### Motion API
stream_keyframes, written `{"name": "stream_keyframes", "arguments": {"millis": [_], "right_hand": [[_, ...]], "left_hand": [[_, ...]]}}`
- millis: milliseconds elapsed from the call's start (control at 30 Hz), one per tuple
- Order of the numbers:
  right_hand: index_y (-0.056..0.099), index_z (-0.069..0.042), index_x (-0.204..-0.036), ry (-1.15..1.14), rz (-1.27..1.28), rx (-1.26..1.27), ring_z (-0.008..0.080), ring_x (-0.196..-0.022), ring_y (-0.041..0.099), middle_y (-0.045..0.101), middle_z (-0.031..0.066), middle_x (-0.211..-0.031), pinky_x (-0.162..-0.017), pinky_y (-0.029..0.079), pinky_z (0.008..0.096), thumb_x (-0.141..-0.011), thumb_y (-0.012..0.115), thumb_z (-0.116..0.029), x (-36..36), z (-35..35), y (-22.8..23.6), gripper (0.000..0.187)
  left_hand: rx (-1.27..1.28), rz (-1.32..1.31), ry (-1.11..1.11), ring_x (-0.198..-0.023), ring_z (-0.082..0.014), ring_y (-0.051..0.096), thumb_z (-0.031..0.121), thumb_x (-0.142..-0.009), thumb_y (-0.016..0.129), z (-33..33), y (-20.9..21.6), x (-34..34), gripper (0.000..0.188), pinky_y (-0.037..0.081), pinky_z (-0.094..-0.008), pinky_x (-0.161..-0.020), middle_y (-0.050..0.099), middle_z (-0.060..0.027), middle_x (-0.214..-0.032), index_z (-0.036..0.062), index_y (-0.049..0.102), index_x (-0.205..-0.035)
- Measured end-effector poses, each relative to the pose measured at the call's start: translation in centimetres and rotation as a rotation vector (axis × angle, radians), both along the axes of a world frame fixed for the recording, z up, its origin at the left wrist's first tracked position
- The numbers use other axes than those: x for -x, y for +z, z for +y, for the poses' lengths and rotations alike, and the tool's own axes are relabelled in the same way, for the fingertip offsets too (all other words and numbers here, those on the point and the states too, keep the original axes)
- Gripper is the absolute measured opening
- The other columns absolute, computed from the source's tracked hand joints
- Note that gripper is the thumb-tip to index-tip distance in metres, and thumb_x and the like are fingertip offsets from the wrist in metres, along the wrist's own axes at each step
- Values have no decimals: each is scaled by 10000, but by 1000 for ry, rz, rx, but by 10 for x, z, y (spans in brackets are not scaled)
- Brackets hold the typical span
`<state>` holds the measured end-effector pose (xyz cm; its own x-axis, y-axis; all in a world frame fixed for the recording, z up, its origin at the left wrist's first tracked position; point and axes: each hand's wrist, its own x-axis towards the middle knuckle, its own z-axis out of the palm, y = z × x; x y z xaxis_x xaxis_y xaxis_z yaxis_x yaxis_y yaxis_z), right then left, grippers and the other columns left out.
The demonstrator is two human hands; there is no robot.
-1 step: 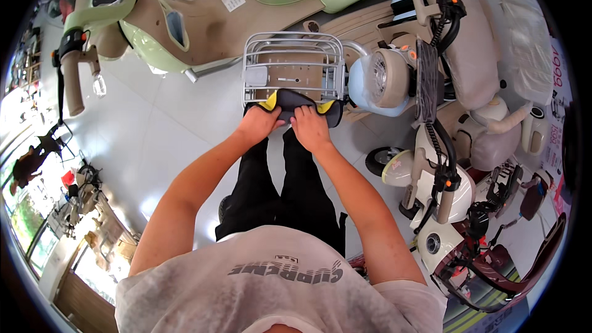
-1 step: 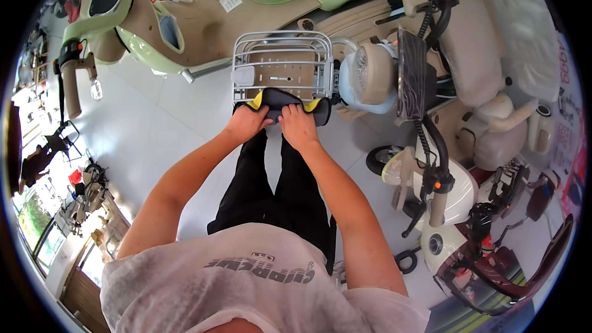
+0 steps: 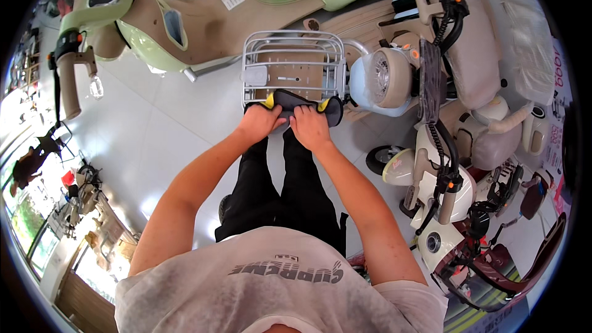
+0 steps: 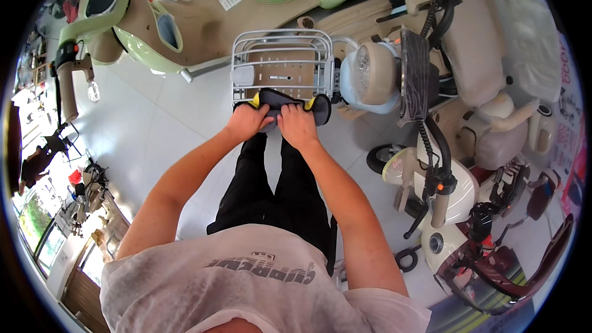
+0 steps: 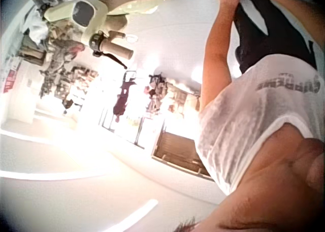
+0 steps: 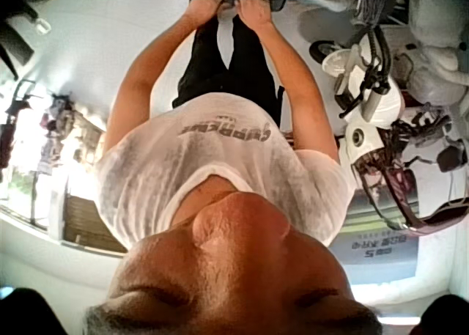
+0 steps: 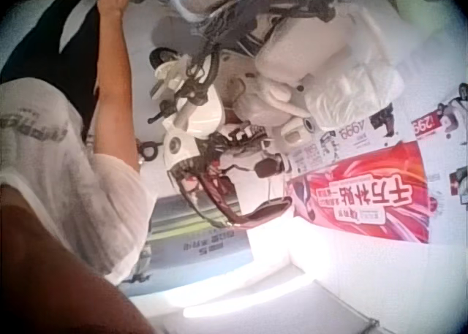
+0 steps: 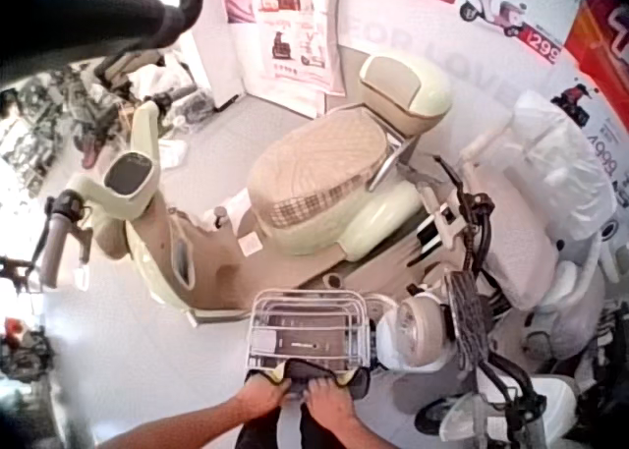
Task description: The person wipes the exterior and interior surfaces of a motorcycle canopy windshield with a cloth, then wipes the handlebars and a front rack of another scooter.
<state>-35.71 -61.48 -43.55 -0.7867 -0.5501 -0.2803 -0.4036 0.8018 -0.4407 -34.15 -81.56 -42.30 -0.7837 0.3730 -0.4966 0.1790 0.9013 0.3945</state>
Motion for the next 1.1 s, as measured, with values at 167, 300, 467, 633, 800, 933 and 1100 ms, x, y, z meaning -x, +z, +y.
{"name": "stream_keyframes", "arguments": {"millis": [167, 300, 467, 633, 800, 933, 1100], "right_hand": [[630, -68, -847, 84, 41, 152, 333, -711, 665, 663, 122, -752, -676, 549, 447, -856, 632, -281, 19, 3, -16, 213], [698, -29, -708, 23, -206, 62, 379, -686, 696, 706, 190, -739, -686, 568, 478, -805, 635, -364, 31, -5, -7, 355], [718, -19, -720, 14, -301, 32, 390, -745, 698, 703, 194, -745, -722, 565, 484, -800, 642, -383, 35, -8, -5, 380], [678, -44, -818, -48, -170, 43, 347, -844, 680, 716, 149, -856, -765, 544, 472, -799, 682, -336, 19, -4, 0, 293], [576, 3, -1304, -221, -6, 109, 403, -1270, 484, 538, 203, -1370, -1063, 379, 556, -886, 665, -303, -17, 16, 6, 525], [406, -5, -1521, -253, 107, -13, 460, -1479, 279, 358, 249, -1571, -1191, 248, 580, -924, 643, -324, -49, 30, 3, 718], [357, 20, -1544, -367, 229, 66, 458, -1506, 242, 307, 248, -1615, -1193, 236, 585, -936, 621, -355, -56, 34, -5, 761]], "left_hand": [[-193, 45, 12, -641, -396, 643, 395, -980, 596, -8, -23, 10, 306, 499, -510, -588, 651, -149, -677, 94, 623, -935], [-248, 188, 61, -601, -373, 624, 385, -970, 619, -9, -37, -3, 273, 477, -487, -557, 632, -123, -639, 120, 627, -903], [-150, 106, 8, -560, -350, 613, 398, -973, 616, -12, -34, -2, 274, 473, -466, -549, 594, -115, -589, 134, 624, -899], [-155, 148, 52, -582, -357, 619, 387, -973, 619, -8, -21, 0, 294, 479, -463, -587, 593, -109, -589, 110, 593, -878], [-220, 226, 95, -1012, -299, 626, 293, -905, 690, 0, -9, -19, 357, 453, -436, -909, 662, -139, -1043, 51, 625, -1159], [-201, 250, 77, -1179, -351, 509, 255, -863, 728, -1, -5, -42, 654, 371, -472, -1089, 537, -166, -1310, 42, 500, -1438], [-207, 327, 61, -1290, -363, 476, 255, -848, 739, -6, -9, -54, 721, 330, -507, -1128, 497, -185, -1404, 46, 459, -1479]]}}
